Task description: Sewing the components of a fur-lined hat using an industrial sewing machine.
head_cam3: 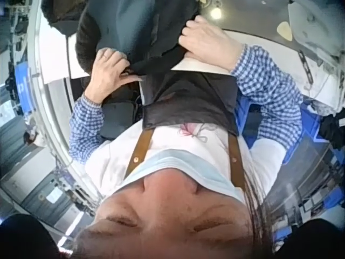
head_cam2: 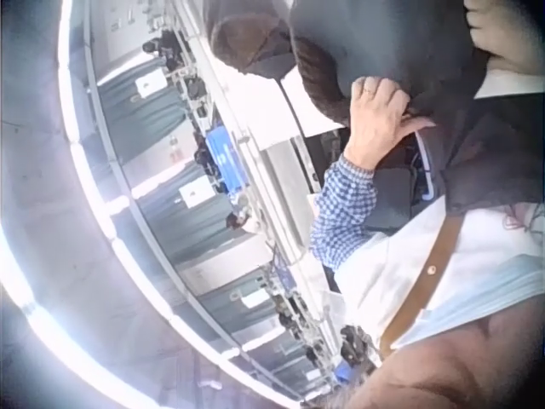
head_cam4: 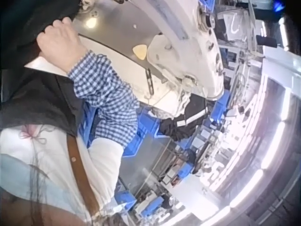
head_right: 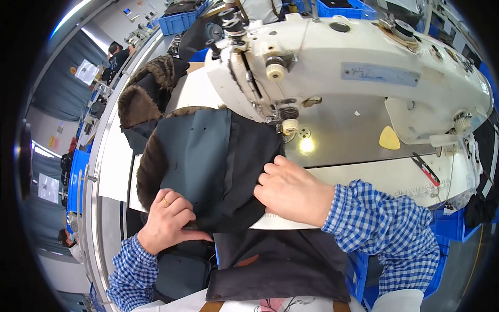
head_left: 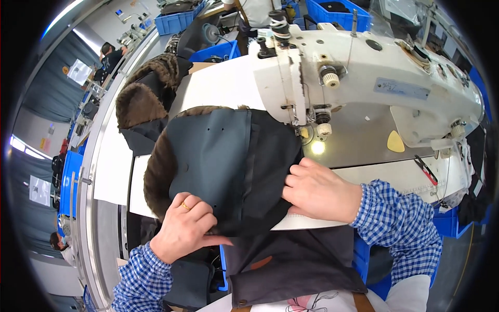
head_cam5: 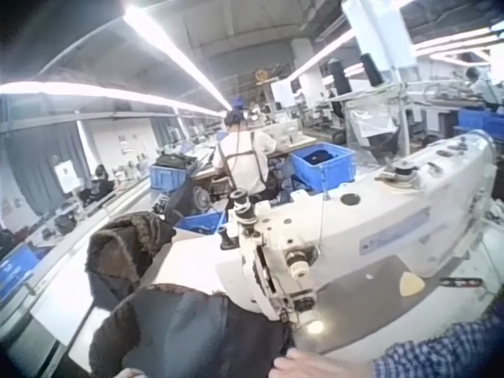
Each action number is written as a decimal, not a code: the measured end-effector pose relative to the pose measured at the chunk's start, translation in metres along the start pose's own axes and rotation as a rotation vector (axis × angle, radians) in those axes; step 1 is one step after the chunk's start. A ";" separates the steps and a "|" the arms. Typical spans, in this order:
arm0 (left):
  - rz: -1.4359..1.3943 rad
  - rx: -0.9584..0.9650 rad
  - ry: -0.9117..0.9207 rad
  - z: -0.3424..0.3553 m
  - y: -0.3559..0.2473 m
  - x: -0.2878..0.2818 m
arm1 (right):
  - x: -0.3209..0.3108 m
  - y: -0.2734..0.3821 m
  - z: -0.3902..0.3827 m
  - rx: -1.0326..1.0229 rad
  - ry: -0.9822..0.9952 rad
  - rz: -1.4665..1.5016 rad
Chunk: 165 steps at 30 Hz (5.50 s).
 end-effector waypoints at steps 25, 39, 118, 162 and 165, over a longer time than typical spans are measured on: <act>-0.405 -0.042 0.171 0.054 -0.048 0.043 | 0.034 0.037 -0.055 -0.185 -0.331 0.014; -0.865 -0.533 0.412 0.039 0.046 0.042 | 0.040 0.049 0.006 -0.194 -0.328 -0.217; -0.160 0.046 -0.134 0.100 -0.045 0.050 | 0.016 0.047 -0.045 -0.431 -0.234 -0.024; -0.111 -0.016 -0.213 0.110 -0.042 0.058 | 0.010 0.022 -0.046 -0.359 -0.364 -0.100; -0.089 -0.003 -0.215 0.110 -0.046 0.058 | 0.012 0.022 -0.046 -0.368 -0.382 -0.090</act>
Point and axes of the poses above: each hand's wrist, its own z-axis towards the middle knuckle, its own x-axis out of the palm, y = z × x, the point moved 7 cm from there along z, towards the middle knuckle, and after that the axes turned 13 degrees about z, right-handed, at the moved point
